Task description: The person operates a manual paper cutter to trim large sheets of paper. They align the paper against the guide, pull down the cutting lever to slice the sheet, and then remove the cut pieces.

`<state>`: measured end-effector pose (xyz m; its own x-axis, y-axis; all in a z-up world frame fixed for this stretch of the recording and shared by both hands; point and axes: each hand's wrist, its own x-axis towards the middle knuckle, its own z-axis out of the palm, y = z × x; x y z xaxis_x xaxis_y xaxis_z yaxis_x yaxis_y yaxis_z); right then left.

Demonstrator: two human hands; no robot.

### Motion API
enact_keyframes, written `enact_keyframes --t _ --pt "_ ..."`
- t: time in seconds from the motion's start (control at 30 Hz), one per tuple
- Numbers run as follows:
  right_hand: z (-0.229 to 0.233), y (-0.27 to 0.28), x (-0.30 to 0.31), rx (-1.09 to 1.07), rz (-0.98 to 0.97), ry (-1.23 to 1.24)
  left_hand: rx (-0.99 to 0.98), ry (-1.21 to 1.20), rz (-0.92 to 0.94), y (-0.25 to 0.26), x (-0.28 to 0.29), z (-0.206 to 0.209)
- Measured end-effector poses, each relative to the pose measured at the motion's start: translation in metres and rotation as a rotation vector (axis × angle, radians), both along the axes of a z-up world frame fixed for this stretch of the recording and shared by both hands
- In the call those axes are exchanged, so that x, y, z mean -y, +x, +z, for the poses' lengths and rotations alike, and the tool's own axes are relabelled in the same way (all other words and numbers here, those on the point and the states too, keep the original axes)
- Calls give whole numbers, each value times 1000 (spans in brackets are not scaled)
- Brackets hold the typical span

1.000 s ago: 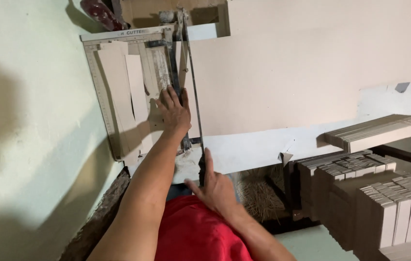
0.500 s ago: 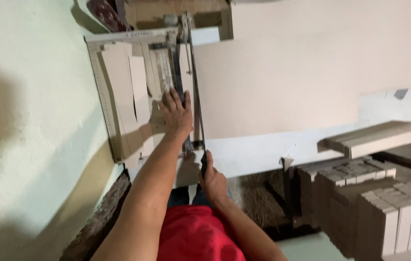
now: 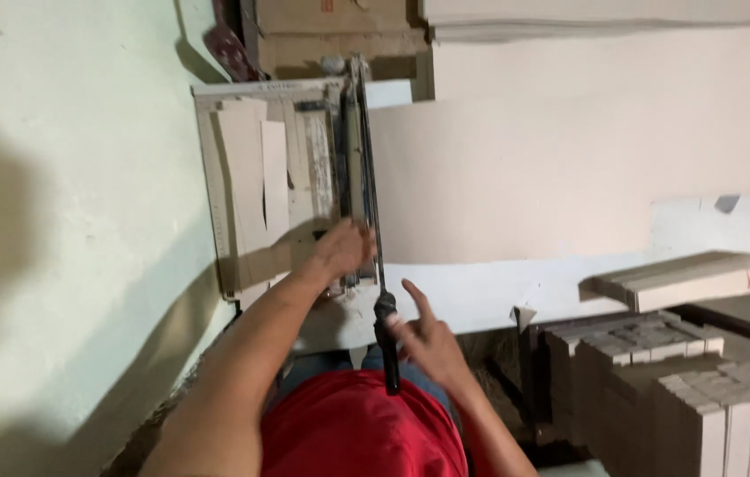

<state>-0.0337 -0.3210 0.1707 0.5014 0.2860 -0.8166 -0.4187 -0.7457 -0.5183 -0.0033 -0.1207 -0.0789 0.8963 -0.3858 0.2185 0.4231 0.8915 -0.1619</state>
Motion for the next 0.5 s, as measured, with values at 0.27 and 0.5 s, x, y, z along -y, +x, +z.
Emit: enact_keyframes --t 0.27,0.5 --pt "-221 14 105 -131 -1021 30 1706 2754 -121 -57 -91 24" --pt "-232 32 118 -94 -1343 397 1825 2847 -396 -55 -173 50"
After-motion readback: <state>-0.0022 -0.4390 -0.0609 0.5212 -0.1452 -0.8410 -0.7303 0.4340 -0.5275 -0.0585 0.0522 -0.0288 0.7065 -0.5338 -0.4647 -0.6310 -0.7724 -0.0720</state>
